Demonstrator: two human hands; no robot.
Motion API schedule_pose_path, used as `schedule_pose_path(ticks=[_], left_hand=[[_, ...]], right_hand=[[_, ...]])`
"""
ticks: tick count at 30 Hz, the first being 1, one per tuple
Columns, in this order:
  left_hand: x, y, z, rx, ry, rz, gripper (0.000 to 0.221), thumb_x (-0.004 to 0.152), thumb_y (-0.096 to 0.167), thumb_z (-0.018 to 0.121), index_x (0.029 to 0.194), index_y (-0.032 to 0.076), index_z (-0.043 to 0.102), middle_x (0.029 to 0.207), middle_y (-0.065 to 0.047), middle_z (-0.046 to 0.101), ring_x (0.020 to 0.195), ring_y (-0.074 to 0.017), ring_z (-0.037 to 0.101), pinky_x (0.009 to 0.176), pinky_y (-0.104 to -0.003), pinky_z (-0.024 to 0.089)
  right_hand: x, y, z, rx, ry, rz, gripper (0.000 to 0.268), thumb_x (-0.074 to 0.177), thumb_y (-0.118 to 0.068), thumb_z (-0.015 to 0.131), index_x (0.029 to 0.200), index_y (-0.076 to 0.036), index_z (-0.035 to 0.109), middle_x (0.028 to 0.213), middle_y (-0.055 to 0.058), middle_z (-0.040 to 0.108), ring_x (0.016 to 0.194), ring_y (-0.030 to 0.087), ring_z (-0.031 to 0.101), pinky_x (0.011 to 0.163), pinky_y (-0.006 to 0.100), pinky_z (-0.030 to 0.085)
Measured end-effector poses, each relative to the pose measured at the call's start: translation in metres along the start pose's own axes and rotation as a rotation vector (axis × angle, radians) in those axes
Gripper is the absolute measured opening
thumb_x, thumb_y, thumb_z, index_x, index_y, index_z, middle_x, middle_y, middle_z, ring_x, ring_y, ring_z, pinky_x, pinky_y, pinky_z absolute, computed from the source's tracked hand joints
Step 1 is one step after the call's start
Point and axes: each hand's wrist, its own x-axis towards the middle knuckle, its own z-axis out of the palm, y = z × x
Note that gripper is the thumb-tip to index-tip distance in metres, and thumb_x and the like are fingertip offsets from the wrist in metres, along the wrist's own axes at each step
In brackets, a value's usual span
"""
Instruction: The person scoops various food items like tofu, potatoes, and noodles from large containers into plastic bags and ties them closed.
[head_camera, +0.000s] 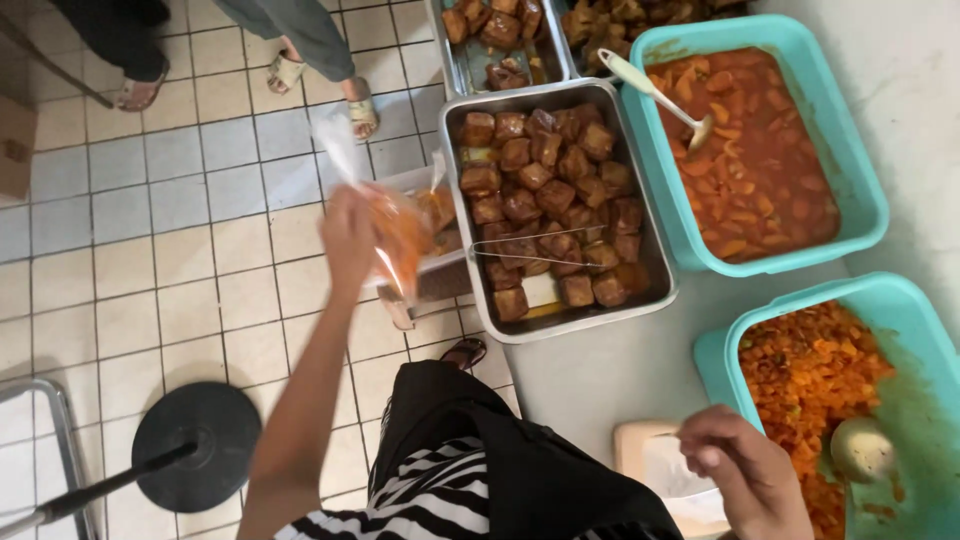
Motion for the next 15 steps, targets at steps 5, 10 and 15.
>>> schedule_pose_path(ticks=[5,10,15], left_hand=[[0.133,-0.12,0.001,0.686,0.446,0.509,0.02,0.107,0.011,0.05,0.092,0.002,0.06,0.106,-0.009,0.058,0.088,-0.0199,0.054,0.078,-0.035,0.05],[0.173,-0.287,0.021,0.655,0.129,-0.042,0.041,0.104,0.022,0.033,0.13,0.0,0.056,0.124,-0.024,0.061,0.109,-0.0377,0.06,0.094,-0.051,0.049],[0.122,-0.167,0.051,0.672,0.047,0.44,0.059,0.074,-0.009,0.062,0.132,-0.003,0.056,0.116,-0.021,0.062,0.101,-0.0357,0.06,0.091,-0.046,0.047]], right_hand=[[-0.044,0.089,0.013,0.357,0.359,0.015,0.02,0.1,-0.004,0.048,0.104,0.006,0.065,0.086,0.015,0.064,0.073,0.02,0.056,0.065,0.032,0.05],[-0.04,0.12,0.041,0.043,0.609,0.404,0.021,0.103,-0.012,0.059,0.111,0.006,0.067,0.098,0.016,0.069,0.083,0.025,0.062,0.072,0.037,0.051],[-0.081,0.146,0.052,-0.48,1.053,0.593,0.015,0.103,-0.012,0.074,0.106,0.002,0.073,0.091,0.011,0.073,0.077,0.022,0.065,0.072,0.035,0.051]])
